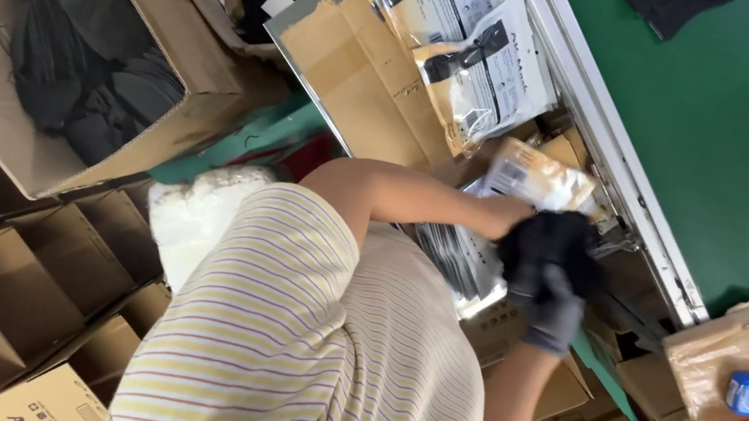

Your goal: The person places black face masks into plastic bags and then packs the bags into a cardboard box.

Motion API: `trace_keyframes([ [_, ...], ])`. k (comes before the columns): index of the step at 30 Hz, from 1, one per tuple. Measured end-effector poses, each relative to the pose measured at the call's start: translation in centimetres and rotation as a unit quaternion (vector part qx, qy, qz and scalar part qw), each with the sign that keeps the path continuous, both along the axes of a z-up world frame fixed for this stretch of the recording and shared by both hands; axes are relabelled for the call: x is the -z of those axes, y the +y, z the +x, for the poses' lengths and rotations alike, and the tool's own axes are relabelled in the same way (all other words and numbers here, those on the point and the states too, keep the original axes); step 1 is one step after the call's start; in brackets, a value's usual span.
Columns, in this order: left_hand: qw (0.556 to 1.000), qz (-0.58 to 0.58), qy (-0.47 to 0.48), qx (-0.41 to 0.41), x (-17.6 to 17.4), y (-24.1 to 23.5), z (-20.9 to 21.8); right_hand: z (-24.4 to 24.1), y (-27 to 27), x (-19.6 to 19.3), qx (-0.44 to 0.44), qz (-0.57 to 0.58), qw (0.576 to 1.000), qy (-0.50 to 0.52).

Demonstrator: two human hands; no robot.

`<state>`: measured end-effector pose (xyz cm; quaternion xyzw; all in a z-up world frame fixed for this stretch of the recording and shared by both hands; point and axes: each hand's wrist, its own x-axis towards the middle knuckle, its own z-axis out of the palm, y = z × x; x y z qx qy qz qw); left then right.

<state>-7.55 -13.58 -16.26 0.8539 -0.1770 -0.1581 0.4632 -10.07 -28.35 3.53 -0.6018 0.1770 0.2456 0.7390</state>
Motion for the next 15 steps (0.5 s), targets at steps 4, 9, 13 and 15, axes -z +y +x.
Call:
trace_keyframes([
  [4,0.996,0.035,0.06,-0.054,-4.2,2.8,3.0,-0.8,-4.7,7.7,-0.128,0.318,0.926,0.159],
  [9,0.993,0.02,-0.115,0.027,-10.7,1.2,3.5,-0.3,1.5,-1.2,-0.051,0.035,0.996,0.063],
  [13,0.984,0.083,-0.149,0.048,-12.2,0.1,1.1,-2.8,3.0,-1.0,-0.091,-0.027,0.995,-0.028],
  [15,1.0,0.012,-0.004,0.027,-17.2,1.8,-0.6,-1.4,2.4,-1.4,-0.004,0.06,0.998,0.018],
])
